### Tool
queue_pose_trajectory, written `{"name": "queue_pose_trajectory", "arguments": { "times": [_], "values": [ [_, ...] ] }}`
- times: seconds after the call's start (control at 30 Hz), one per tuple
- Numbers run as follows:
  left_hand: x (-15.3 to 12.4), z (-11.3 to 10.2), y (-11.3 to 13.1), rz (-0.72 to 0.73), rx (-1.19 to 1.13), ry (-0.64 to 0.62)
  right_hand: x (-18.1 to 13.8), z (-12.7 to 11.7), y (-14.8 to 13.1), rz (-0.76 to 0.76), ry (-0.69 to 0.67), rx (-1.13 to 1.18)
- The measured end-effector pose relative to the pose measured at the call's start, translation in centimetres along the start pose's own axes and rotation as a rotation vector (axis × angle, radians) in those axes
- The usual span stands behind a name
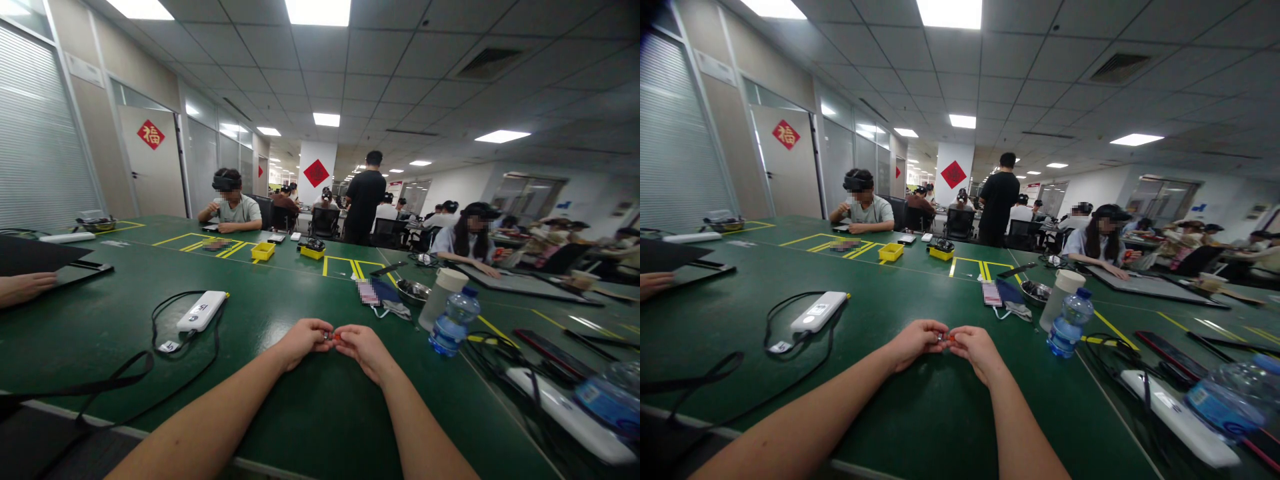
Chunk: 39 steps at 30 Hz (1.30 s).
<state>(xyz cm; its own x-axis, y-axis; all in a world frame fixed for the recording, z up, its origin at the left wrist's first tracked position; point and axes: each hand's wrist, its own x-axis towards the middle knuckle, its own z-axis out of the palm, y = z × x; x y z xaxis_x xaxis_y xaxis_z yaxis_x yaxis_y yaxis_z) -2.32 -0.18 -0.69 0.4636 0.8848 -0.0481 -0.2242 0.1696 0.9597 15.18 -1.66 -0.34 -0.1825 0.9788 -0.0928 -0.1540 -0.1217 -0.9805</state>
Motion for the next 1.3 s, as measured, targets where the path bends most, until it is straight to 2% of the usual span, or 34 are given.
{"name": "queue_pose_trajectory", "arguments": {
  "times": [0.47,0.7,1.3],
  "values": [
    [-0.10,0.18,0.03,0.012,0.027,0.021,-0.49,0.27,-0.22,-0.062,-0.017,-0.062],
    [-0.26,0.34,0.39,-0.015,-0.013,0.056,-0.49,0.40,-0.56,-0.027,0.005,-0.007],
    [-0.16,0.21,0.33,-0.008,-0.045,0.033,-0.20,0.24,-0.20,-0.038,0.007,-0.015]
  ]
}}
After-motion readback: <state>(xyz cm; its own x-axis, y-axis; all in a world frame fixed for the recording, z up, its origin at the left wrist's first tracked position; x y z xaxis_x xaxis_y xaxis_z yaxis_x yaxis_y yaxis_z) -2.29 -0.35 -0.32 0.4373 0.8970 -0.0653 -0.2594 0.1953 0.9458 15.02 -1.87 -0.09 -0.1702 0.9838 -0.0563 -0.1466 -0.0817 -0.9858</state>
